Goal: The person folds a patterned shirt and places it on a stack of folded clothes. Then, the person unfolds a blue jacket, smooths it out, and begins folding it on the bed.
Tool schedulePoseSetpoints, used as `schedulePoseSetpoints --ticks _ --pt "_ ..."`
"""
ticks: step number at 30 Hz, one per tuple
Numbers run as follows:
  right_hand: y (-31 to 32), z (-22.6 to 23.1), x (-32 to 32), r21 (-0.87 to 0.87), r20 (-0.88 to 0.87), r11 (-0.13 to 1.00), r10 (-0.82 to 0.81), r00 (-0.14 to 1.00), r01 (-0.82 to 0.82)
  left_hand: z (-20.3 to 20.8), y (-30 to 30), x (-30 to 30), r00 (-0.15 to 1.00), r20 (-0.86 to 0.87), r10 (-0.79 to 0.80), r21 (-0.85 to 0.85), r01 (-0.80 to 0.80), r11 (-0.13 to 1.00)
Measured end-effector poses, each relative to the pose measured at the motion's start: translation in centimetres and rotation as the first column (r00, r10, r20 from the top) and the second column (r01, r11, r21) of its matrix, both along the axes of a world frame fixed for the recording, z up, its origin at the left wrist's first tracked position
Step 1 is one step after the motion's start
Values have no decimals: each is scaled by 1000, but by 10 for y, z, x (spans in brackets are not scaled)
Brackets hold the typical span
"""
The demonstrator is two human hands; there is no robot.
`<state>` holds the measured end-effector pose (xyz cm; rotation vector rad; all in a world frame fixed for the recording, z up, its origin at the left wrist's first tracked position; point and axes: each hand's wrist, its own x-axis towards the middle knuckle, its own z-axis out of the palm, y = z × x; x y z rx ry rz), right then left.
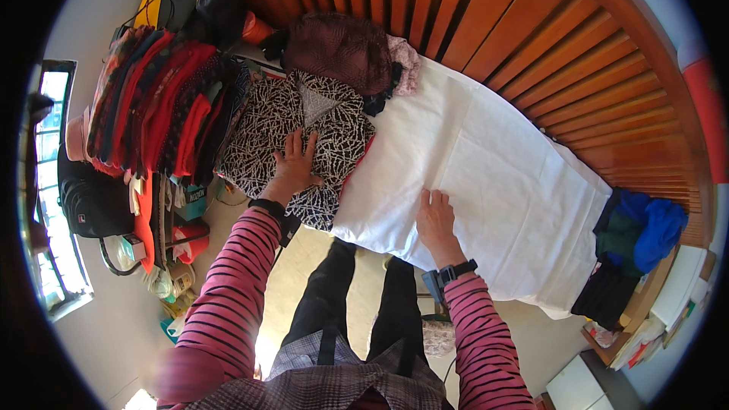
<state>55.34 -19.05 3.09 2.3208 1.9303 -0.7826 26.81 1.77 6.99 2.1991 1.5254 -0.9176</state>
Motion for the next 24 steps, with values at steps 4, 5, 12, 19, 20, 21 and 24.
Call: schedulePoseSetpoints --ticks 4,5,12,19,20,21,24 --pt "50 9 2 -154 -15 987 -60 998 57 -1 5 -1 1000 6 6 -23 -6 1000" --pt "64 15 1 -17 -45 1000 -20 999 19 -2 5 -2 1000 28 9 -19 -9 1000" --pt "222 43 -21 466 113 812 340 934 -352 -12 4 -12 992 124 7 13 -8 1000" --pt "300 11 -55 199 337 906 295 894 -374 -18 4 -19 986 165 1 19 -4 1000" --pt "305 3 -57 174 350 914 291 890 -367 -18 5 -20 984 177 5 22 -9 1000" --pt "310 -3 -55 240 361 896 276 891 -375 -17 5 -21 982 186 17 12 -19 1000" --pt "330 -17 -46 225 348 916 243 905 -332 -16 6 -23 977 210 28 15 -32 999"
